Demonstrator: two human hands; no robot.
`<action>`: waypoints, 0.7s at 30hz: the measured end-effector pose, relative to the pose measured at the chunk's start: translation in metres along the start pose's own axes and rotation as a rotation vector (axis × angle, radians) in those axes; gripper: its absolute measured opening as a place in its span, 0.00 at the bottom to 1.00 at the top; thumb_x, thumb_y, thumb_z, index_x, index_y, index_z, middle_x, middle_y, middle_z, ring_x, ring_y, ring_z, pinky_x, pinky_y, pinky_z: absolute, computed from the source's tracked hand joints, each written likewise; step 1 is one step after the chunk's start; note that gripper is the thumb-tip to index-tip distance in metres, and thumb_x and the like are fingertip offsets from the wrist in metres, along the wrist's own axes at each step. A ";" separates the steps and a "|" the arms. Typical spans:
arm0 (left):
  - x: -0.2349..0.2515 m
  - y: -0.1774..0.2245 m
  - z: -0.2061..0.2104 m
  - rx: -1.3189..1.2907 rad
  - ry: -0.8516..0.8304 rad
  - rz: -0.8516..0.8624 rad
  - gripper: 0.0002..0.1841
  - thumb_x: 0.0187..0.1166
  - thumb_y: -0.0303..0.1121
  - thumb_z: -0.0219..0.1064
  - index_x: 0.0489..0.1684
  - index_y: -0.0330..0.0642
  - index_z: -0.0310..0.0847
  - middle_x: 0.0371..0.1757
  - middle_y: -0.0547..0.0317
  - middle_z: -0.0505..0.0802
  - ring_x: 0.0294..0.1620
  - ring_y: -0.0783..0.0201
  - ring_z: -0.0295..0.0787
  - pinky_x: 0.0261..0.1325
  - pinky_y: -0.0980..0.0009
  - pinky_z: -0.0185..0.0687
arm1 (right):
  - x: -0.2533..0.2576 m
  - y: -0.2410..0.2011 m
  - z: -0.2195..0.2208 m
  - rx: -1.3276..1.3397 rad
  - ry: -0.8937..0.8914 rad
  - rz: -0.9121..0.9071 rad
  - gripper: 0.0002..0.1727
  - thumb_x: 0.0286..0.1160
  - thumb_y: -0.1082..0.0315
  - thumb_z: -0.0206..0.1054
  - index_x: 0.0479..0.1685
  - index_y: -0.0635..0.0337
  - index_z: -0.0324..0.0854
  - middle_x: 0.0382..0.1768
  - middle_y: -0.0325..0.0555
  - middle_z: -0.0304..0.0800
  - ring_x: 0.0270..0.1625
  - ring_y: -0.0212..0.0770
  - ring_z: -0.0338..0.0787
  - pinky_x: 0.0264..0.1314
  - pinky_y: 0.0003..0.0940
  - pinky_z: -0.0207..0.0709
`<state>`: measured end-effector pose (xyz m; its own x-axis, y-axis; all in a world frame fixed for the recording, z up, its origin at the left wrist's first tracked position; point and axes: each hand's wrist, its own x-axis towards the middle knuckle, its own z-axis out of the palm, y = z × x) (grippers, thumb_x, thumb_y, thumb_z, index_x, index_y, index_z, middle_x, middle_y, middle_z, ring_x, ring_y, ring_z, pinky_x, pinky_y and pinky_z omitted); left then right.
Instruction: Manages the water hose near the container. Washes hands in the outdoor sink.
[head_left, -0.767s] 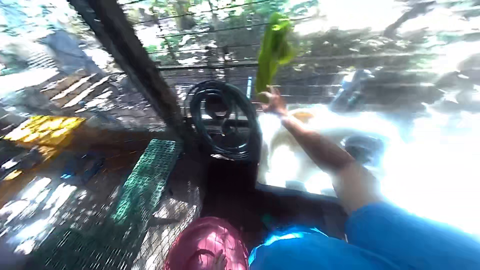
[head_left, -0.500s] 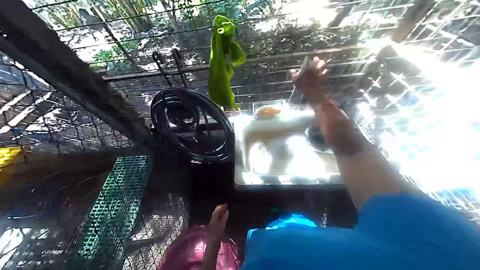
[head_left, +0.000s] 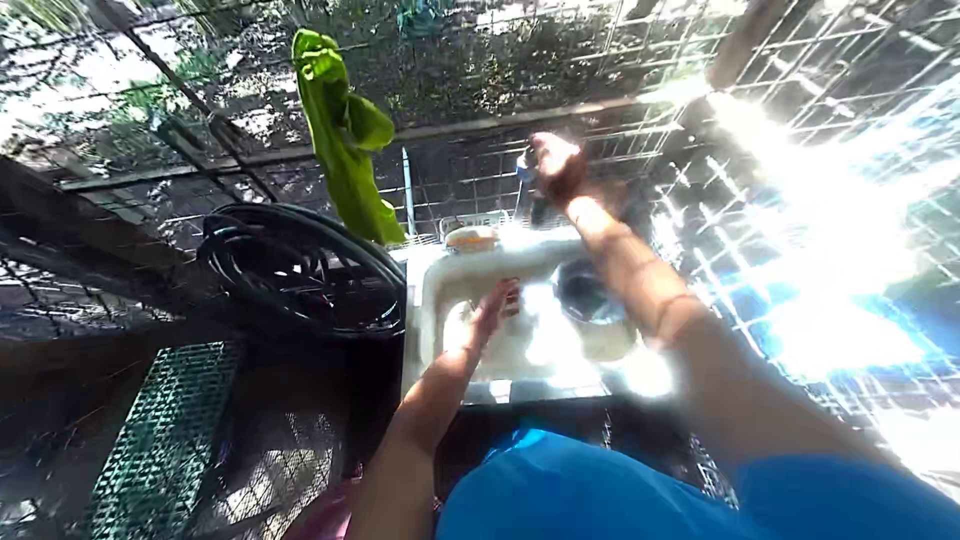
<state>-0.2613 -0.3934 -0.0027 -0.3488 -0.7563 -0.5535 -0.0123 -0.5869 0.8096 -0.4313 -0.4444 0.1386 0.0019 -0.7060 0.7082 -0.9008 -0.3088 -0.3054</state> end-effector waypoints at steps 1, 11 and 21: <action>0.016 0.007 0.011 0.010 0.000 0.001 0.23 0.94 0.40 0.49 0.81 0.39 0.68 0.70 0.44 0.84 0.64 0.55 0.84 0.64 0.58 0.80 | 0.012 0.027 0.030 0.261 0.034 -0.013 0.20 0.87 0.73 0.51 0.61 0.76 0.85 0.49 0.66 0.94 0.52 0.55 0.95 0.63 0.44 0.84; 0.069 0.035 0.048 -0.134 0.035 0.116 0.19 0.95 0.35 0.46 0.77 0.36 0.69 0.54 0.49 0.87 0.43 0.62 0.85 0.50 0.67 0.83 | 0.042 0.059 0.051 0.793 -0.319 0.241 0.22 0.90 0.60 0.55 0.40 0.67 0.90 0.29 0.42 0.92 0.30 0.27 0.88 0.45 0.32 0.84; 0.071 0.061 0.073 0.160 0.210 0.106 0.16 0.90 0.22 0.50 0.70 0.23 0.71 0.57 0.40 0.85 0.48 0.64 0.83 0.54 0.72 0.80 | 0.037 0.048 0.054 0.638 -0.228 0.182 0.16 0.83 0.60 0.67 0.47 0.64 0.94 0.38 0.53 0.96 0.41 0.45 0.94 0.56 0.51 0.83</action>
<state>-0.3556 -0.4613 0.0218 -0.1542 -0.8643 -0.4788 -0.1395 -0.4607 0.8765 -0.4510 -0.5197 0.1159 0.0295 -0.8764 0.4806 -0.4652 -0.4376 -0.7695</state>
